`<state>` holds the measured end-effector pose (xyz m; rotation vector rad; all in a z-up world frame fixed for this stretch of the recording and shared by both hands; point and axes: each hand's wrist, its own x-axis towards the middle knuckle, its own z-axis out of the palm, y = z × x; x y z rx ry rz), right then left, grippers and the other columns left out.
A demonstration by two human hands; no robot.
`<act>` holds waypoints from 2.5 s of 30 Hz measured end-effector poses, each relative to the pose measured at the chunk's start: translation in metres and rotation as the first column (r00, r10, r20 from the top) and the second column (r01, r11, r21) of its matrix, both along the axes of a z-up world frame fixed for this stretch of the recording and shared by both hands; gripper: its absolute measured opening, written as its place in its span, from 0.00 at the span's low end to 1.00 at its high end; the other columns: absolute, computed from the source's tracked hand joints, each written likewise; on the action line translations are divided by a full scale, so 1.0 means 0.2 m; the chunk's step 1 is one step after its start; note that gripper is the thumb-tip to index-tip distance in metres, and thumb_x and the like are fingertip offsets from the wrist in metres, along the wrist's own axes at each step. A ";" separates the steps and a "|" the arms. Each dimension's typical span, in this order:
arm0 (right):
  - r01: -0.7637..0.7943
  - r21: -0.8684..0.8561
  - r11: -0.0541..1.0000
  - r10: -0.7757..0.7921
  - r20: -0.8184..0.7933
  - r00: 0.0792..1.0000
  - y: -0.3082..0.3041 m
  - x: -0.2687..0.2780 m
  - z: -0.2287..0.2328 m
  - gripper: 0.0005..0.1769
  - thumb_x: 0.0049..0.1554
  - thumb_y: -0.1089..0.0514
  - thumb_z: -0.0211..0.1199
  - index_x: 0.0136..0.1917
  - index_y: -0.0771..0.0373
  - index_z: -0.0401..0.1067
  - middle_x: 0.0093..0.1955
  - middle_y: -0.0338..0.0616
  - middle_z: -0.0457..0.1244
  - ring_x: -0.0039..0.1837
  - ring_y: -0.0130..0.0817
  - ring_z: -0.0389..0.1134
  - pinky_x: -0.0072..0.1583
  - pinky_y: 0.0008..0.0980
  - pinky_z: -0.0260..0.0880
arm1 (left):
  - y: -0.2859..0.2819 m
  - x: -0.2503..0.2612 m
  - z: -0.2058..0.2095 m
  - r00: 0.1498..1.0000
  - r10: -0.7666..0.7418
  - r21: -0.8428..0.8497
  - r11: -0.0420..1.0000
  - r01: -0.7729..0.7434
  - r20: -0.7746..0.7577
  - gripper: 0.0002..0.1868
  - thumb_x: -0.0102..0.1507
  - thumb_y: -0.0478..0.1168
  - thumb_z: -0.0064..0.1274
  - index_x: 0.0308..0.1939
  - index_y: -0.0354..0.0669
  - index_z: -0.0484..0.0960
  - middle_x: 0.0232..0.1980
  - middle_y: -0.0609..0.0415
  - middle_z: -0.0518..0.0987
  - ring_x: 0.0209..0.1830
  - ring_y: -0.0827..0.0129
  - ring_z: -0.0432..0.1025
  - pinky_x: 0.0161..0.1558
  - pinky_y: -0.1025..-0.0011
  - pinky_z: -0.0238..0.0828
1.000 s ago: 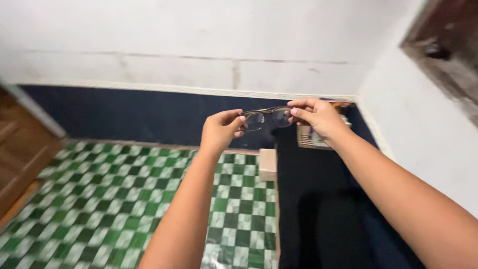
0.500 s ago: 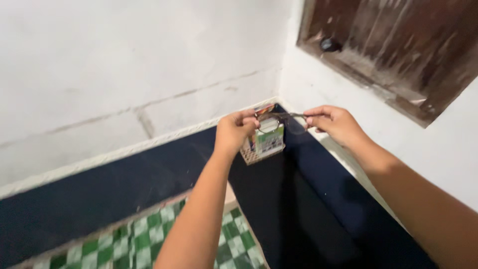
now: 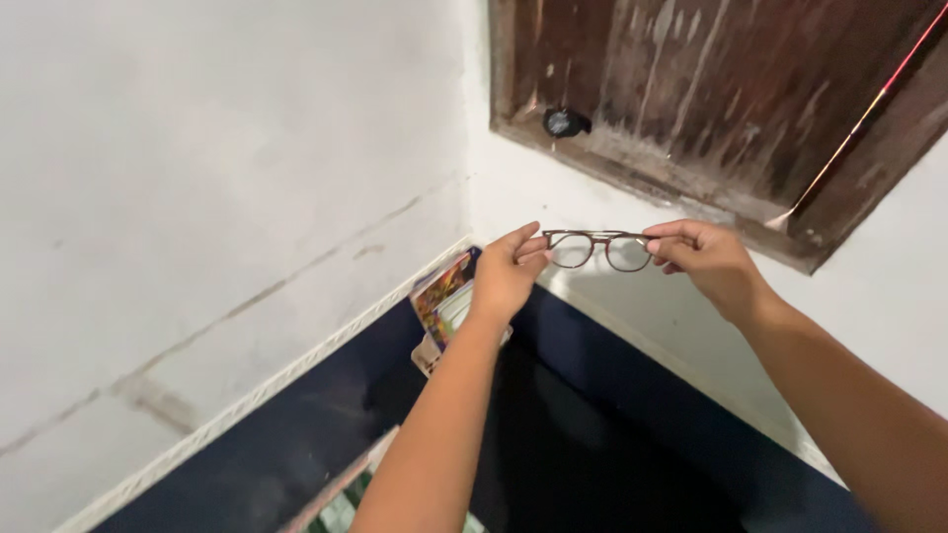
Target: The person tidies a bedroom. They move stuffed toys onto the bed, place a small black object on a windowsill, set a wooden box on a wall shelf, handle a pair of glasses, coil a charging cable, and place a black pouch on a shelf next to a basket of books.
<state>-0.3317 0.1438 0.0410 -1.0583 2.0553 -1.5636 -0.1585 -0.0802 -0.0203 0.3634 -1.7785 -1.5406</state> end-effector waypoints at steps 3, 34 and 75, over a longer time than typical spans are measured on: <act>0.067 -0.061 0.996 -0.065 0.047 0.997 -0.08 -0.19 0.00 0.17 0.60 0.61 0.64 0.62 0.69 0.75 0.45 0.41 0.68 0.47 0.26 0.66 0.53 0.28 0.68 | -0.09 -0.20 0.02 0.998 -0.049 -0.047 0.998 0.047 -0.041 0.28 0.60 0.30 0.60 0.65 0.31 0.75 0.57 0.44 0.83 0.53 0.69 0.80 0.55 0.74 0.76; 0.761 -0.290 0.580 -0.768 0.117 0.630 -0.76 -0.81 -0.20 0.12 0.59 0.72 0.61 0.57 0.73 0.70 0.49 0.48 0.70 0.48 0.33 0.74 0.50 0.32 0.80 | -0.63 -1.41 -0.06 0.941 -0.336 -0.386 0.874 0.295 -0.042 0.34 0.62 0.32 0.55 0.72 0.29 0.65 0.72 0.30 0.67 0.70 0.44 0.68 0.64 0.62 0.71; 0.880 -0.088 0.467 -0.518 -0.834 0.191 0.00 0.07 0.13 0.10 0.56 0.57 0.67 0.52 0.60 0.77 0.57 0.46 0.64 0.59 0.48 0.65 0.59 0.46 0.66 | 0.27 -0.96 0.30 0.857 -0.505 -0.813 0.455 0.363 0.101 0.37 0.59 0.38 0.57 0.73 0.42 0.64 0.79 0.42 0.57 0.81 0.49 0.47 0.77 0.44 0.38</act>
